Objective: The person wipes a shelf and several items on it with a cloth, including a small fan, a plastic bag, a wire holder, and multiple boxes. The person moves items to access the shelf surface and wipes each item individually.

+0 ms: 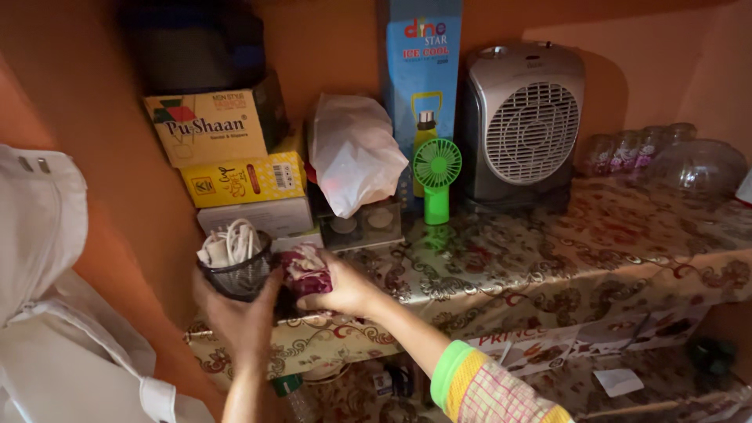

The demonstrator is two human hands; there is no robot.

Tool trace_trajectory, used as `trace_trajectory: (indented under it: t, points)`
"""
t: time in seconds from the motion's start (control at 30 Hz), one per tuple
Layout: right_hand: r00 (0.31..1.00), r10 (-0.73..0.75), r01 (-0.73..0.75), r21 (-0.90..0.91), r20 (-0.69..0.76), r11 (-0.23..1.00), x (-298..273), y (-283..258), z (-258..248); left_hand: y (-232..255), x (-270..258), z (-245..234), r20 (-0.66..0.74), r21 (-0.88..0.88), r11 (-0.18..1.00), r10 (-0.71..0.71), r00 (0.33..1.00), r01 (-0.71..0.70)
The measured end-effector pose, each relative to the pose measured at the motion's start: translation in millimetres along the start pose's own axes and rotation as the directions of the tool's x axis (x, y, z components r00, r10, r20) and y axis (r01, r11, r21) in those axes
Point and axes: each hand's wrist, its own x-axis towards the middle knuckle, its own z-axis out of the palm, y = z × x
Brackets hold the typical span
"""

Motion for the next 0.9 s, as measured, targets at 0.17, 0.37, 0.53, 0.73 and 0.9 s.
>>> trace_trajectory:
  t: [0.17, 0.37, 0.53, 0.73, 0.9]
  points:
    - [0.922, 0.387, -0.346, -0.459, -0.005, 0.818, 12.8, -21.3, 3.9, -28.3, 10.6, -5.5, 0.041, 0.154, 0.977, 0.142, 0.989, -0.147]
    - [0.889, 0.458, -0.39, -0.535, -0.007, 0.749, 19.6, -46.0, 8.1, -34.0, 5.8, 1.2, 0.046, 0.406, 0.909, 0.085, 0.995, -0.097]
    - [0.948, 0.317, -0.285, -0.449, -0.003, 0.847, 16.6, -38.1, 4.6, -32.0, -0.8, -0.8, 0.058, 0.357, 0.92, 0.154, 0.986, -0.164]
    - [0.957, 0.289, -0.261, -0.474, -0.014, 0.841, 14.5, -26.0, 7.5, -35.6, 7.9, -11.8, 0.061, 0.347, 0.936, 0.041, 0.997, -0.059]
    - [0.953, 0.302, -0.275, -0.486, -0.023, 0.83, 13.0, -28.8, 8.6, -35.7, 6.1, -9.6, 0.078, 0.395, 0.918, -0.001, 0.997, -0.03]
